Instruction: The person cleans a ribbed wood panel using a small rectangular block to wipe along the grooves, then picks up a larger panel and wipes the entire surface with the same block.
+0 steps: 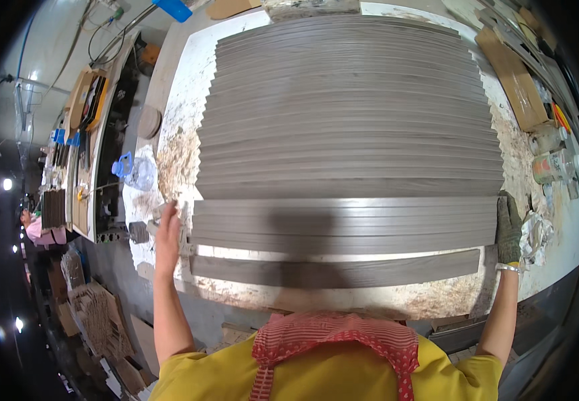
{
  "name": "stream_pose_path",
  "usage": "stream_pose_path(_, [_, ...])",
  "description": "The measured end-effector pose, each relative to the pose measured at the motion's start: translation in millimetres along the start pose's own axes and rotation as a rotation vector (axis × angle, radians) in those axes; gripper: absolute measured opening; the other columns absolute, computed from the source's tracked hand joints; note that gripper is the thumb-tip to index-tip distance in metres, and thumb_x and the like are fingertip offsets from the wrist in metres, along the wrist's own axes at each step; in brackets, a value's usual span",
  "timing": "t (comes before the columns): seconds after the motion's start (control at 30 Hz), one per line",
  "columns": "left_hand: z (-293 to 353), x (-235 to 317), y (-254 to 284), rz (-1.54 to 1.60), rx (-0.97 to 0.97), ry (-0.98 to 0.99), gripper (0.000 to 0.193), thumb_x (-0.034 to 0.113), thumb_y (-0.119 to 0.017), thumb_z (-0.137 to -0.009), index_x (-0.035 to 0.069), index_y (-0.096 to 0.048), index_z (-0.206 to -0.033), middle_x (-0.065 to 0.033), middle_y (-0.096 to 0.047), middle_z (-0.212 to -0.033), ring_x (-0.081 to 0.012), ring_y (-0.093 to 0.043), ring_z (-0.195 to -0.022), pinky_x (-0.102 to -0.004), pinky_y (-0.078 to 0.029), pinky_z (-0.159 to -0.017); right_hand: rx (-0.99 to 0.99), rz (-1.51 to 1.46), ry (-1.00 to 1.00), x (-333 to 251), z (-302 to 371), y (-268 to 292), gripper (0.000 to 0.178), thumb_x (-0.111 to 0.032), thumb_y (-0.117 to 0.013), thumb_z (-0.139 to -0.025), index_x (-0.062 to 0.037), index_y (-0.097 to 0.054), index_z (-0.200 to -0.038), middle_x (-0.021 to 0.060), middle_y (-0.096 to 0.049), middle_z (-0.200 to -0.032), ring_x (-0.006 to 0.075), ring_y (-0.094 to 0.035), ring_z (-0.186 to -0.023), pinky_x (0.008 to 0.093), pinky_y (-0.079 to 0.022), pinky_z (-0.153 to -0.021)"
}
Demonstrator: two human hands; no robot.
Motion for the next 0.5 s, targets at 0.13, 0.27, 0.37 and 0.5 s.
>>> stream_pose_path(0.13, [22.7,-40.3,40.2,0.009,0.165,-0.03,0.048,0.032,-0.043,-0.102,0.002,-0.045,-0.139,-0.0145,-0.052,-0.138,-0.0237,-0.045,-0.129,-0.0342,-0.032,-0.108,0.121,-0.038,-0.036,-11.3,-3.6,-3.2,0.045,-0.03,-0.053,-0.099,0.0021,-0.053,-0.131,0.0135,-0.056,-0.133,0.0215,-0.05,-0.124,0.0328,-0.036,-0.106])
stream_pose_path(0.27, [54.1,-68.1,7.7,0.156,0.184,0.18,0.049,0.024,-0.042,-0.102,-0.002,-0.036,-0.144,-0.0185,-0.045,-0.143,-0.0277,-0.042,-0.134,-0.0356,-0.03,-0.111,0.132,-0.26,-0.109,8.1,-4.1,-5.3,0.045,-0.031,-0.053,-0.099,0.0015,-0.055,-0.13,0.0131,-0.058,-0.131,0.0221,-0.051,-0.123,0.0328,-0.036,-0.106])
stream_pose_path(0.37, [27.7,-33.0,-30.6,0.248,0.191,-0.043,0.053,0.027,-0.042,-0.102,0.002,-0.031,-0.147,-0.0162,-0.039,-0.148,-0.0311,-0.04,-0.135,-0.0368,-0.031,-0.111,0.118,-0.193,0.004,9.5,-7.4,-0.4,0.045,-0.031,-0.054,-0.098,0.0008,-0.055,-0.13,0.013,-0.058,-0.13,0.0205,-0.051,-0.123,0.0324,-0.037,-0.106])
stream_pose_path(0.5, [-0.6,-8.2,-52.5,0.013,0.093,0.166,0.051,0.024,-0.055,-0.097,-0.002,-0.044,-0.139,-0.0209,-0.059,-0.125,-0.0223,-0.057,-0.114,-0.0316,-0.043,-0.096,0.133,-0.139,-0.067,-13.9,7.0,6.5,0.042,-0.029,-0.055,-0.097,-0.0005,-0.057,-0.129,0.013,-0.06,-0.127,0.0201,-0.053,-0.119,0.0308,-0.039,-0.103])
Point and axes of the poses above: each hand's wrist, its own z-axis away from the middle knuckle, its own y-axis out of the back of the hand, x = y × z, the point moved 8 cm from there along -z, towards the middle knuckle
